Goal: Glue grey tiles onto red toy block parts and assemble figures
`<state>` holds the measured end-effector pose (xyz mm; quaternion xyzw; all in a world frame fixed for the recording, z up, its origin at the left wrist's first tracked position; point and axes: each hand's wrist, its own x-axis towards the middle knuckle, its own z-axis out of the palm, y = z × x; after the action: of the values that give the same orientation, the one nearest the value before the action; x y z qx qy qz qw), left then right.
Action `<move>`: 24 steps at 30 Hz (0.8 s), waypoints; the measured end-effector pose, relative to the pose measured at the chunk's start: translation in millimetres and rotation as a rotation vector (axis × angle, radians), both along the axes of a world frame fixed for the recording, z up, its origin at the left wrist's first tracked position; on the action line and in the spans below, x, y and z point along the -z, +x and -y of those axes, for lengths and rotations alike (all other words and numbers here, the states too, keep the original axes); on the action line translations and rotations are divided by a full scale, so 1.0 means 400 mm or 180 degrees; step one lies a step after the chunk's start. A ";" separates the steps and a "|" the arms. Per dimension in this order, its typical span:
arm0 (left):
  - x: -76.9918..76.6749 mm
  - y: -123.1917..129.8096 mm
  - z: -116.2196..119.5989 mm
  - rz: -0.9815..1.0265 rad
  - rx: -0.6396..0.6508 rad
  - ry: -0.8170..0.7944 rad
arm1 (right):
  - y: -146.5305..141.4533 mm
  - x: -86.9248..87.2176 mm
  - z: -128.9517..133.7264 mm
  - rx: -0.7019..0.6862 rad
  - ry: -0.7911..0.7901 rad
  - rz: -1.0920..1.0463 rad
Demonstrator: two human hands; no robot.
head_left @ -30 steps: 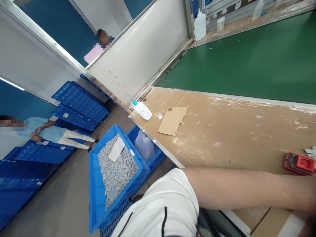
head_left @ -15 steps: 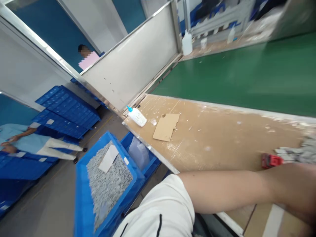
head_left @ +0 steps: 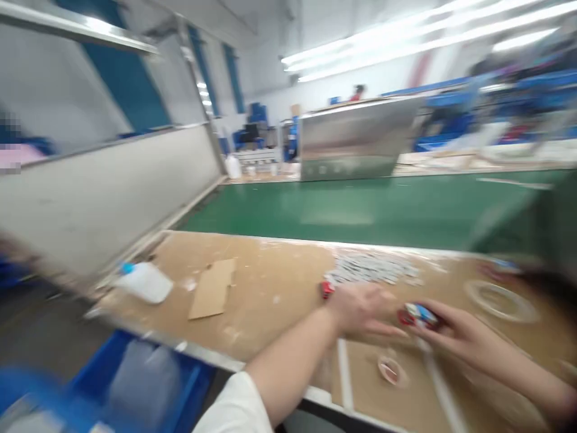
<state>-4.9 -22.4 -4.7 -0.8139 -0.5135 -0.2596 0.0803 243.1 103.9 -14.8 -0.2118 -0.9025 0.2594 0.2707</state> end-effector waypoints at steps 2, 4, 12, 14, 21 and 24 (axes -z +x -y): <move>-0.006 0.015 0.010 0.0338 -0.0109 0.0037 | 0.065 -0.049 0.012 0.0347 -0.0303 0.0630; -0.005 0.003 0.007 0.0495 -0.0197 0.0192 | 0.127 -0.098 0.001 0.0902 0.0084 0.1325; 0.006 -0.053 -0.054 0.0240 0.0196 0.0459 | 0.299 -0.120 -0.119 0.2275 0.0611 0.2599; 0.002 -0.050 -0.044 0.0231 0.0163 0.0451 | 0.276 -0.100 -0.142 0.2313 0.0711 0.2667; -0.001 -0.047 -0.046 0.0249 0.0143 0.0421 | 0.199 -0.093 -0.264 0.2348 0.0940 0.2978; 0.001 -0.047 -0.047 0.0259 0.0210 0.0405 | 0.193 -0.102 -0.290 0.2251 0.1033 0.3241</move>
<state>-23.8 -3.5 -5.1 -0.8124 -0.4718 -0.3270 0.1022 320.4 219.9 25.9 -0.5497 -0.8215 -0.1186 -0.0941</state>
